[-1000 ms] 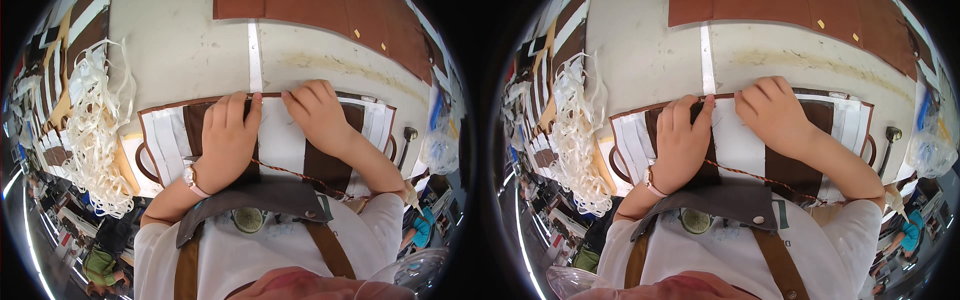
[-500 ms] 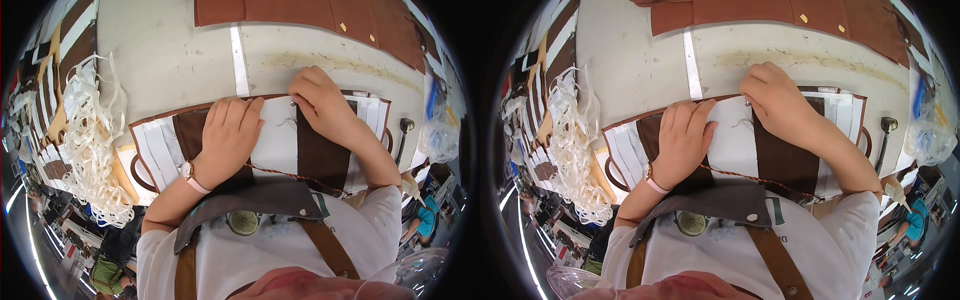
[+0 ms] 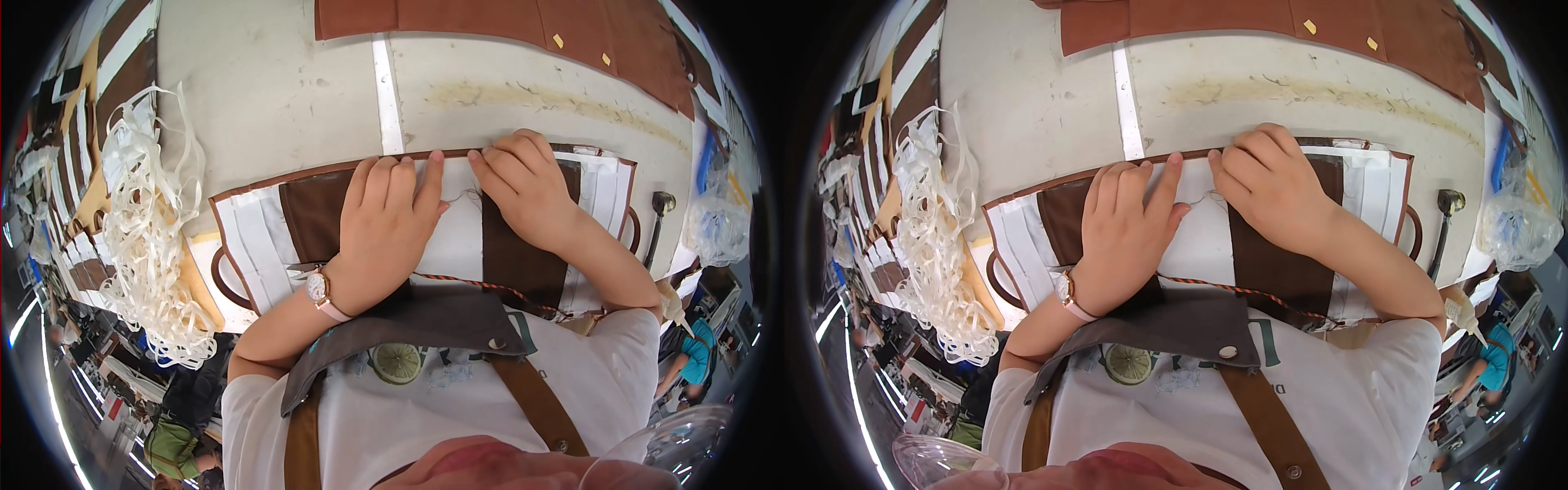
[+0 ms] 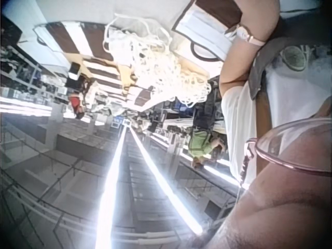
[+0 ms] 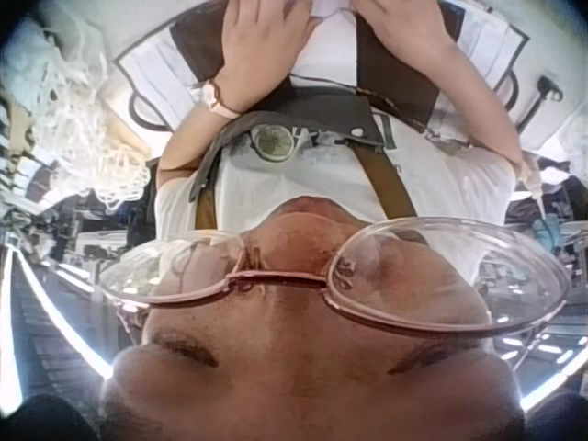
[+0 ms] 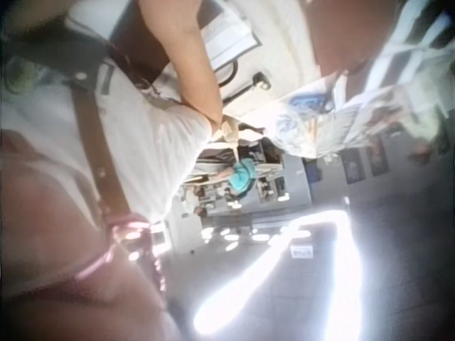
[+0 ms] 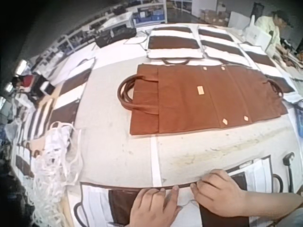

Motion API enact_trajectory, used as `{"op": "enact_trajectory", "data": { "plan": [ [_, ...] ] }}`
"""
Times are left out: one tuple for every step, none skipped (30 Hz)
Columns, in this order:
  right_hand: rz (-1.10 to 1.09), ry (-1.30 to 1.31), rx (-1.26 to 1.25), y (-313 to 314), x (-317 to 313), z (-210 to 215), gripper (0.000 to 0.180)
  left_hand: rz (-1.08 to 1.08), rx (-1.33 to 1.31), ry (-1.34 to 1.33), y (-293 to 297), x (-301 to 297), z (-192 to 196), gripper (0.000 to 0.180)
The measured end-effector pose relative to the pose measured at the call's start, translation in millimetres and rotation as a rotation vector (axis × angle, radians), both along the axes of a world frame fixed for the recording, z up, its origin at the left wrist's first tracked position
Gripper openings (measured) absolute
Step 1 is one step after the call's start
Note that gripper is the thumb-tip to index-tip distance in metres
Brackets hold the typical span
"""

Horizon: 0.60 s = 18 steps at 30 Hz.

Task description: The person assembles a brown leather handbag by attaching white straps to the edges. They measure and cut the straps, apply glue to the bag's edge, and press the straps into place. The person works on a single bag throughout the clip, using a utility knife and a glue bottle.

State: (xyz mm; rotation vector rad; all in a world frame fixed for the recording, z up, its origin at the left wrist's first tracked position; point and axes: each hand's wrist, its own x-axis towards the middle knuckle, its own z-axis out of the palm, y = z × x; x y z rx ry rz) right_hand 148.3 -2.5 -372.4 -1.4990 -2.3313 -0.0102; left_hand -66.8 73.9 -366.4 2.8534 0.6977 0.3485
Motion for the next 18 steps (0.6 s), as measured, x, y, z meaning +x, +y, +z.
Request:
{"op": "enact_trajectory", "data": {
  "plan": [
    [-0.002, -0.013, 0.011, 0, 0, 1, 0.03, 0.007, -0.01, -0.002, 0, 0, -1, 0.064],
    [-0.019, -0.049, 0.036, -1, -3, 1, 0.031, 0.011, -0.018, -0.005, 0, 0, -1, 0.064],
    [-0.037, -0.085, 0.061, -4, -8, 0, 0.031, 0.015, -0.026, -0.007, -1, 0, -2, 0.064],
    [-0.053, -0.12, 0.086, -6, -10, -2, 0.031, 0.014, -0.024, -0.009, -1, -1, -3, 0.064],
    [-0.06, -0.089, 0.095, -6, -10, -4, 0.031, 0.013, -0.018, -0.011, -1, -1, -4, 0.064],
    [-0.067, -0.058, 0.104, -7, -10, -7, 0.031, 0.012, -0.012, -0.014, -2, -2, -5, 0.065],
    [-0.073, -0.026, 0.113, -8, -10, -10, 0.03, 0.01, -0.003, -0.01, -3, -2, -5, 0.064],
    [-0.067, -0.006, 0.11, -7, -9, -11, 0.03, 0.01, 0.009, -0.01, -4, -2, -4, 0.064],
    [-0.061, 0.014, 0.106, -6, -7, -11, 0.03, 0.01, 0.021, -0.011, -5, -2, -3, 0.064],
    [-0.055, 0.034, 0.103, -6, -5, -13, 0.03, 0.015, 0.023, -0.006, -7, -2, -4, 0.063],
    [-0.061, 0.057, 0.095, -5, -3, -13, 0.029, 0.018, 0.035, -0.005, -9, -1, -3, 0.063],
    [-0.066, 0.08, 0.087, -5, -2, -14, 0.029, 0.021, 0.047, -0.006, -11, -1, -3, 0.063],
    [-0.072, 0.103, 0.079, -8, -2, -15, 0.029, 0.026, 0.056, -0.009, -14, 0, -4, 0.063],
    [-0.079, 0.122, 0.078, -9, -3, -15, 0.029, 0.033, 0.072, -0.015, -16, 1, -5, 0.064],
    [-0.088, 0.138, 0.088, -10, -2, -15, 0.029, 0.038, 0.098, -0.026, -17, 2, -6, 0.064],
    [-0.096, 0.153, 0.099, -11, -2, -14, 0.029, 0.038, 0.097, -0.021, -20, 2, -5, 0.064],
    [-0.092, 0.146, 0.095, -10, -1, -12, 0.029, 0.041, 0.105, -0.022, -22, 1, -4, 0.064],
    [-0.087, 0.136, 0.096, -10, -2, -11, 0.029, 0.045, 0.119, -0.028, -22, 0, -2, 0.064]
  ]
}}
